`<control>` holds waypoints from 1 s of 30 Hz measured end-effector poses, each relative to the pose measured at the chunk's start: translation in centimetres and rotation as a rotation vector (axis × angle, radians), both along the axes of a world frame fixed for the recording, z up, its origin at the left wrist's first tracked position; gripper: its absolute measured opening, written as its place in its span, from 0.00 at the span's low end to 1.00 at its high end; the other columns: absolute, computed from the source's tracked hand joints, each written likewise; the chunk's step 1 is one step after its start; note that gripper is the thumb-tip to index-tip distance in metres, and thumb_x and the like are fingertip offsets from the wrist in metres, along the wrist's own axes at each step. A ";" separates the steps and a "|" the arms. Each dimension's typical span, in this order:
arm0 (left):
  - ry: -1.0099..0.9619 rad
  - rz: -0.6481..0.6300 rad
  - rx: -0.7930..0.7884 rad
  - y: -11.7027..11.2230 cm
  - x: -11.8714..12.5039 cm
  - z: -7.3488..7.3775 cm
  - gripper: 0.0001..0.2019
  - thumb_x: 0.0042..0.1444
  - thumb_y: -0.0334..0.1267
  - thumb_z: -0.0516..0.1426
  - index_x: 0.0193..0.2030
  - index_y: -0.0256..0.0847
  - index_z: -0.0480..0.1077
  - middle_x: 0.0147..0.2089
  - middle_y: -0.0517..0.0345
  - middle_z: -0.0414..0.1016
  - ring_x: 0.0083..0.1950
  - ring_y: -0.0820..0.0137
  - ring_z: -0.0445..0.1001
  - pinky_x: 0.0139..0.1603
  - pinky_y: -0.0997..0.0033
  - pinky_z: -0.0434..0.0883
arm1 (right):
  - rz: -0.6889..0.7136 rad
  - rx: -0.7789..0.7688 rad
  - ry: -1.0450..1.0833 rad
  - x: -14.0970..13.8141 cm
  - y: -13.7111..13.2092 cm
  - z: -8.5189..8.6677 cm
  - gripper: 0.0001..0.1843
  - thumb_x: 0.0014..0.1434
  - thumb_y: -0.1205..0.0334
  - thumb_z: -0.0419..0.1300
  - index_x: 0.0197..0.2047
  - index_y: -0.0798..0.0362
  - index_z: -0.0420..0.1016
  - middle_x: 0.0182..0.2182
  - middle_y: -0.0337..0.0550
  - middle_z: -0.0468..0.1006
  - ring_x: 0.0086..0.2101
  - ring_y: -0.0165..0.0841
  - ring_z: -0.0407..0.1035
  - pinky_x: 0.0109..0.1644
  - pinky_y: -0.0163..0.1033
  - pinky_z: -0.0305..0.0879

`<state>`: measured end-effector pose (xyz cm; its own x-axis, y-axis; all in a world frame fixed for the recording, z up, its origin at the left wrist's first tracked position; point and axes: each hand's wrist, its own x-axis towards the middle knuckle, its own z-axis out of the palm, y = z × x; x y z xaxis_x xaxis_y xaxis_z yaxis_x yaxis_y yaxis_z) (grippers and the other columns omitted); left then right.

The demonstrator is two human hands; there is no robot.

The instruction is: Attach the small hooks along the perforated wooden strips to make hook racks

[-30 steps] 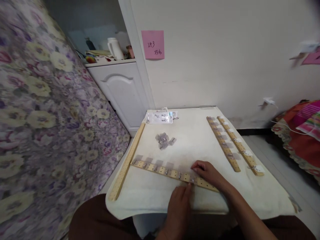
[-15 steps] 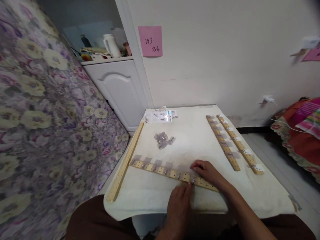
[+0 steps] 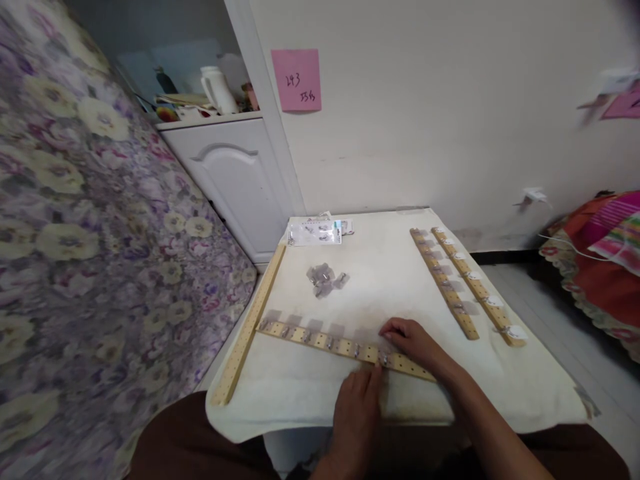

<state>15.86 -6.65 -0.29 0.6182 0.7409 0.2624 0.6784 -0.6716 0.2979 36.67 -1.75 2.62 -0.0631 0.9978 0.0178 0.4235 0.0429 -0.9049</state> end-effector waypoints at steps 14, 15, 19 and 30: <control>0.029 0.030 -0.009 -0.2 0.1 0.3 0.31 0.49 0.18 0.50 0.61 0.39 0.58 0.47 0.50 0.72 0.44 0.63 0.69 0.45 0.60 0.71 | -0.014 -0.019 0.028 -0.1 -0.2 -0.1 0.08 0.54 0.65 0.54 0.33 0.53 0.75 0.31 0.42 0.78 0.34 0.35 0.70 0.39 0.37 0.63; 0.032 0.034 -0.005 -0.1 0.2 0.3 0.31 0.49 0.19 0.50 0.61 0.40 0.58 0.47 0.50 0.72 0.44 0.63 0.69 0.45 0.60 0.71 | -0.016 -0.021 0.029 -0.1 -0.1 -0.2 0.08 0.54 0.65 0.55 0.33 0.54 0.75 0.31 0.42 0.78 0.34 0.35 0.70 0.40 0.37 0.63; 0.043 0.048 0.045 0.0 0.2 0.1 0.30 0.49 0.19 0.49 0.61 0.40 0.58 0.45 0.51 0.73 0.42 0.64 0.70 0.42 0.61 0.72 | -0.018 -0.028 0.031 -0.1 -0.2 0.0 0.07 0.54 0.65 0.55 0.33 0.54 0.75 0.31 0.42 0.77 0.33 0.34 0.69 0.38 0.37 0.63; 0.027 0.026 0.083 0.0 0.2 0.2 0.30 0.51 0.19 0.50 0.61 0.40 0.57 0.45 0.50 0.73 0.42 0.63 0.70 0.41 0.60 0.72 | -0.003 -0.028 0.011 -0.2 -0.8 -0.2 0.06 0.54 0.61 0.57 0.36 0.53 0.72 0.24 0.36 0.70 0.27 0.29 0.63 0.29 0.33 0.57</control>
<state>16.08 -6.69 -0.10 0.6066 0.7332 0.3072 0.7028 -0.6752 0.2238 36.52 -2.56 2.45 -0.0598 0.9982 -0.0096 0.4137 0.0161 -0.9103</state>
